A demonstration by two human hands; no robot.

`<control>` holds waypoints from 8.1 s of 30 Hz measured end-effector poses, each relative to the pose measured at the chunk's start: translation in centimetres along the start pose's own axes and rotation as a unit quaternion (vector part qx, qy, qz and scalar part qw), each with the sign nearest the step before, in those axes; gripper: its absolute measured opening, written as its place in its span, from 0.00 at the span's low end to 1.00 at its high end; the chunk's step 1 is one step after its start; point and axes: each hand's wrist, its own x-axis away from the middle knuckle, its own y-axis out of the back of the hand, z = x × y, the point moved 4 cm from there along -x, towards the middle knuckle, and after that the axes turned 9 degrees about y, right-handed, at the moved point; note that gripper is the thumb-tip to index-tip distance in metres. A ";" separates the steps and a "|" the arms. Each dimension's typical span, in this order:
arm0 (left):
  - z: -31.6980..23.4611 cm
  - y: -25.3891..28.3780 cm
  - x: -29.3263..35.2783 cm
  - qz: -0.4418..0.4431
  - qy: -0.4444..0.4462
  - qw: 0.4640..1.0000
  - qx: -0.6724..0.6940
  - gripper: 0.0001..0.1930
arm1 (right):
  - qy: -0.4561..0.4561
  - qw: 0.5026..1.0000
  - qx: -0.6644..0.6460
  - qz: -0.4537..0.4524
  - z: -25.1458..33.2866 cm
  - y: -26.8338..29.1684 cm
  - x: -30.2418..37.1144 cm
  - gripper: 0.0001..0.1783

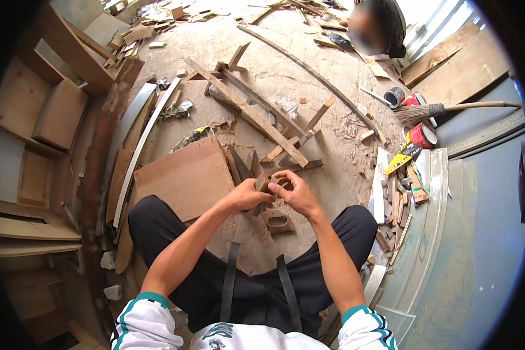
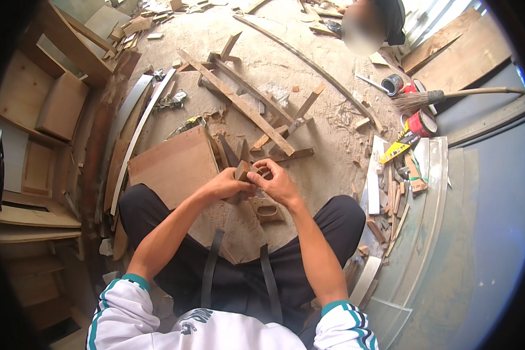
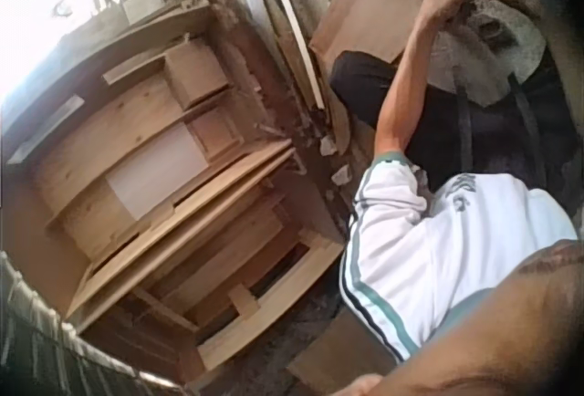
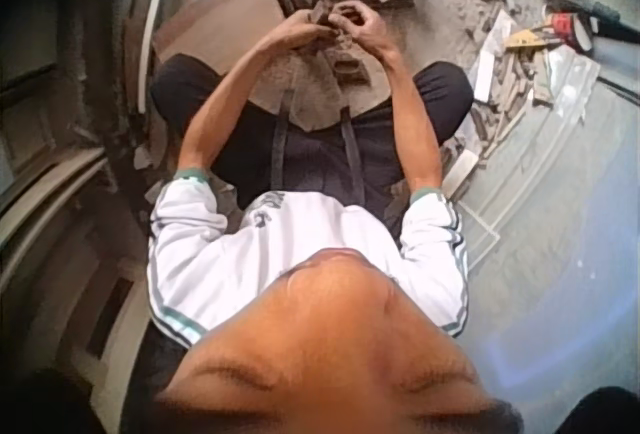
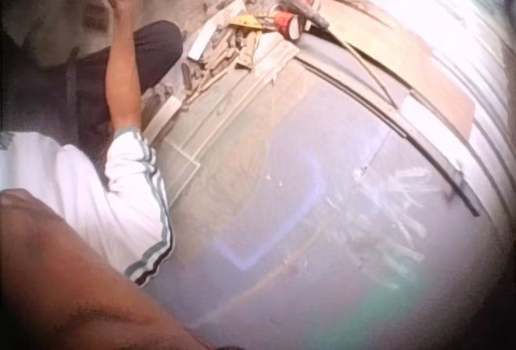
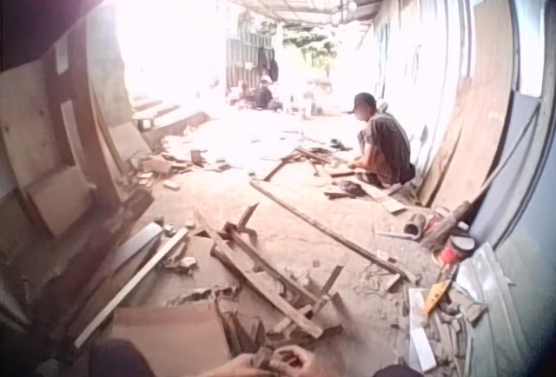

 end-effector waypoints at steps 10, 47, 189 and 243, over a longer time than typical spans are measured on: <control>-0.9 0.1 0.0 -0.069 -0.053 0.988 -0.129 0.14 | -0.057 0.993 -0.052 -0.090 -0.6 0.0 -0.8 0.14; 5.3 -2.4 -8.5 -0.208 0.015 0.969 -0.133 0.26 | -0.041 0.966 0.136 -0.215 -2.6 11.1 -0.8 0.15; 2.3 11.3 -0.4 -0.564 -0.118 0.761 -0.298 0.10 | 0.017 0.990 -0.050 -0.128 2.9 -11.3 8.4 0.15; 1.8 11.1 -0.5 -0.561 -0.139 0.758 -0.302 0.09 | -0.055 0.966 -0.197 -0.160 1.0 -10.5 7.1 0.19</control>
